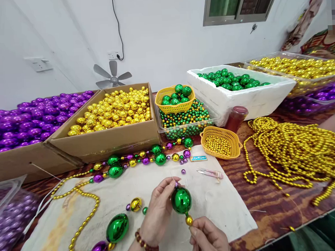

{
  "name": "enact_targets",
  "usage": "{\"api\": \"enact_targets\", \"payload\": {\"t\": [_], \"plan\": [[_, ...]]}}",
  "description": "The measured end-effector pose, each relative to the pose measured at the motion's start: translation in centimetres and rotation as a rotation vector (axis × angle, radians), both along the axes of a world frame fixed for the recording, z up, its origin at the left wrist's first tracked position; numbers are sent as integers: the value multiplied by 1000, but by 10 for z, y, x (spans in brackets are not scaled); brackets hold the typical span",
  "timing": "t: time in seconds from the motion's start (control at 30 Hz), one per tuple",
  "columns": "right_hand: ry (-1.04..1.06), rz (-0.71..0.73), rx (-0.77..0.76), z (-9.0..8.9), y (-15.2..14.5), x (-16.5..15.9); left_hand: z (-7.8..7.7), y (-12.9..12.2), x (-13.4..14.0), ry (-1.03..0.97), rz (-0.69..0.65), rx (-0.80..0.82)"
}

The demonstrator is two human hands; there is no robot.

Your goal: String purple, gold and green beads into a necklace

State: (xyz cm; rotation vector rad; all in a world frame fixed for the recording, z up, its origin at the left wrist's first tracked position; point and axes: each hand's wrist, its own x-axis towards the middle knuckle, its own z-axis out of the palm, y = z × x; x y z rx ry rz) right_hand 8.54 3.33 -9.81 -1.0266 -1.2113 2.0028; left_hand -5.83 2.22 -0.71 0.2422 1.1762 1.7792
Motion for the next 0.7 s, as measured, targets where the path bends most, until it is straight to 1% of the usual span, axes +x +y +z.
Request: {"api": "enact_targets", "payload": {"t": [0.1,0.17,0.23,0.27,0.3,0.33,0.4,0.43,0.5,0.57,0.7], "plan": [[20,36,-27,-8,-7,-8,-7,6,18,-19,102,-8],[-14,131,-1,-7,-5,-5,-10,12,23,43,128,-35],[-55,196,121,2,9,5,-11,17,24,129,77,-81],[-74,195,195,9,20,11,-12,19,24,172,19,-102],[-81,152,252,17,32,17,-12,20,24,213,-60,-120],[-96,101,268,24,45,22,-12,22,26,258,-152,-133],[-92,54,228,33,66,27,-13,24,30,363,-325,-134],[-64,47,189,35,73,27,-14,25,33,413,-389,-125],[27,29,113,34,81,26,-15,27,38,473,-482,-107],[91,-47,45,29,86,25,-18,28,39,496,-543,-132],[215,-371,-72,26,98,35,-23,28,29,499,-688,-233]]}}
